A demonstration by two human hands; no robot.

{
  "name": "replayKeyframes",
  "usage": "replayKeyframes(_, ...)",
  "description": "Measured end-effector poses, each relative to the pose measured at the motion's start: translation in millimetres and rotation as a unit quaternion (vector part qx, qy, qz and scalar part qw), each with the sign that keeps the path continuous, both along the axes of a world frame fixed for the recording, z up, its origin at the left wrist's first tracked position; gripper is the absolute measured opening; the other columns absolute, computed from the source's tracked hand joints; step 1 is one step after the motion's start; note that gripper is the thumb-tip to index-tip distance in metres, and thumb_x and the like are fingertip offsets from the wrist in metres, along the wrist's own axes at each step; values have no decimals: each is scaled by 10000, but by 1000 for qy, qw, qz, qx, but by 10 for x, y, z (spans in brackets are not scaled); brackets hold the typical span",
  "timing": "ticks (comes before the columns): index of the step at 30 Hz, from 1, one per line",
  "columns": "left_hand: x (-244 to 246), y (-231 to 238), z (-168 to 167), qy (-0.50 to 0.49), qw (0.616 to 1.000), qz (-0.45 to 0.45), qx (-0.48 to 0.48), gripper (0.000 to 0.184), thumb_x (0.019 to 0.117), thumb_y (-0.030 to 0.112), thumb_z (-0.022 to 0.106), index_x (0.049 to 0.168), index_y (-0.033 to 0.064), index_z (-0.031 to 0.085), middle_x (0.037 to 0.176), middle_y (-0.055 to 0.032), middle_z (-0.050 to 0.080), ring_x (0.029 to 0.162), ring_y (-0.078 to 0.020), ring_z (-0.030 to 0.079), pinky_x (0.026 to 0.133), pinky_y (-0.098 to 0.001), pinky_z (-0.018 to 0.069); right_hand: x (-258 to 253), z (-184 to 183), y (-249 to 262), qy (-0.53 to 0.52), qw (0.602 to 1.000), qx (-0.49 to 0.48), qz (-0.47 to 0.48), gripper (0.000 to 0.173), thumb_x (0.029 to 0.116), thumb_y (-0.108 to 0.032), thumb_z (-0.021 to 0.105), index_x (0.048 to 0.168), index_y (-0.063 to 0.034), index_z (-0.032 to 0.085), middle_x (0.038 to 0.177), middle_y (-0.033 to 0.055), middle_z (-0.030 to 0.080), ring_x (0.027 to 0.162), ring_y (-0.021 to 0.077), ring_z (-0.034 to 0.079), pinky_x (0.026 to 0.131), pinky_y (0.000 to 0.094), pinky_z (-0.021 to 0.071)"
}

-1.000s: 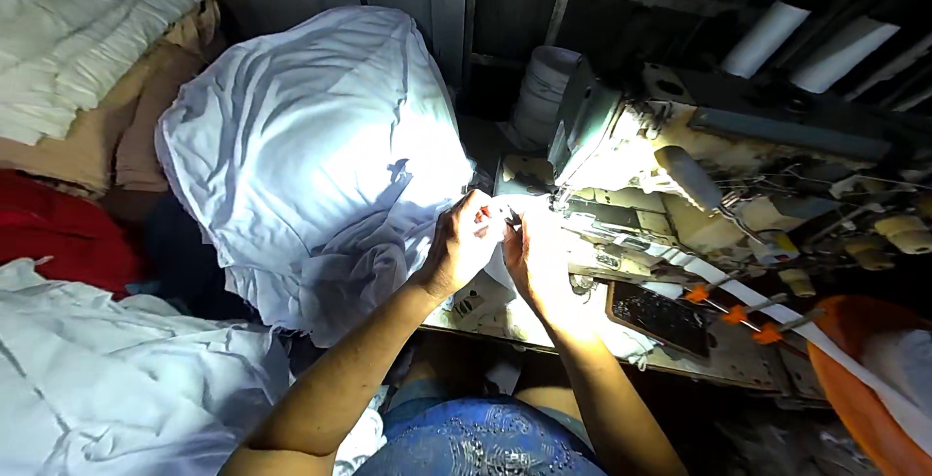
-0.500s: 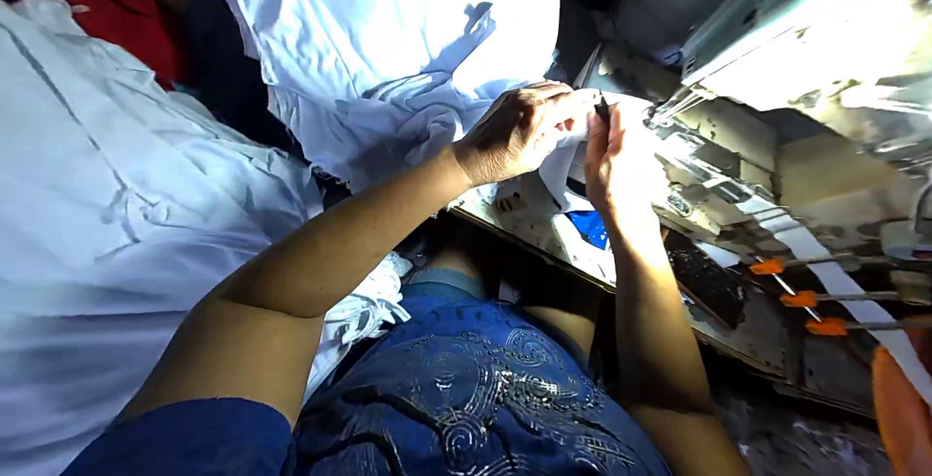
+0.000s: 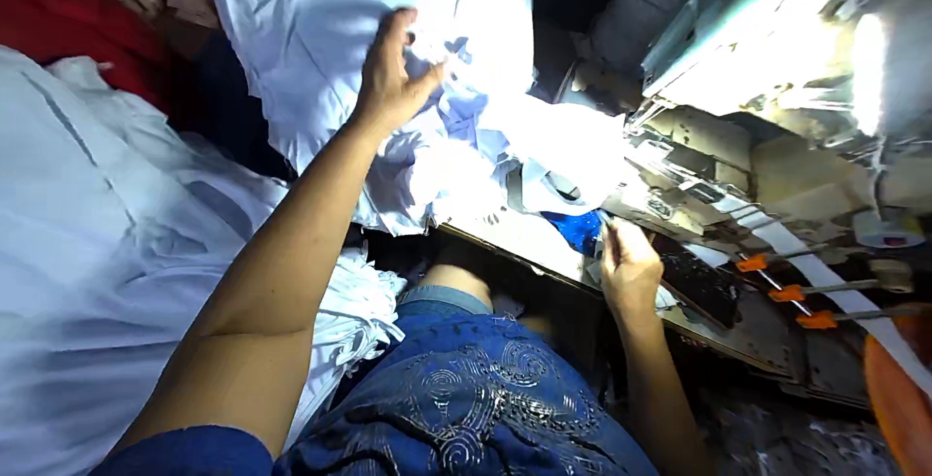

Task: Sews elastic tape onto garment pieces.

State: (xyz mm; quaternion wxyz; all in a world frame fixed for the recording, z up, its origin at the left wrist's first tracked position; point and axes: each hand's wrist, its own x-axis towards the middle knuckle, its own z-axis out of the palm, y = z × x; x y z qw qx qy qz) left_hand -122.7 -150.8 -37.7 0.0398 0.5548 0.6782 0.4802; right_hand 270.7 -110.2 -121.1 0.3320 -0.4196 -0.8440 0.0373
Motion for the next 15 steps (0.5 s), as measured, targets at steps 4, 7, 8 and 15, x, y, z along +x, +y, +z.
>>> replayKeyframes(4, 235, 30, -576, 95, 982, -55, -152, 873, 845, 479, 774, 1409, -114, 471, 1506, -355, 404, 1441, -483, 365, 1198, -624, 239, 93, -393, -3, -7, 999, 49, 11, 226, 918, 15, 633, 1079, -17, 787, 1016, 242, 711, 944, 408, 694, 809, 509, 568)
replayKeyframes(7, 298, 32, -787, 137, 983, -19, -121, 735, 917, 507, 670, 1267, -132, 571, 1348, -366, 543, 1337, -514, 477, 1164, -647, 270, 81, -544, 68, 1, 998, 58, 16, 240, 940, -56, 639, 1140, -13, 767, 1090, 234, 709, 1011, 408, 681, 871, 532, 545)
replayKeyframes(8, 287, 16, -844, 118, 990, -10, -73, 705, 932, 477, 643, 1275, -134, 575, 1331, -354, 567, 1317, -482, 512, 1149, -604, 323, 79, -556, 84, 2, 998, 60, 17, 256, 958, -108, 644, 1163, 1, 753, 1107, 237, 707, 1024, 409, 680, 886, 535, 538)
replayKeyframes(15, 1102, -906, -808, 107, 980, -145, 86, 346, 918, 225, 656, 1097, -70, 684, 1125, -224, 695, 1101, -273, 670, 991, -385, 523, 90, -589, 104, 23, 998, 57, 19, 302, 981, -228, 663, 1124, 25, 746, 1098, 235, 704, 1034, 393, 676, 898, 505, 539)
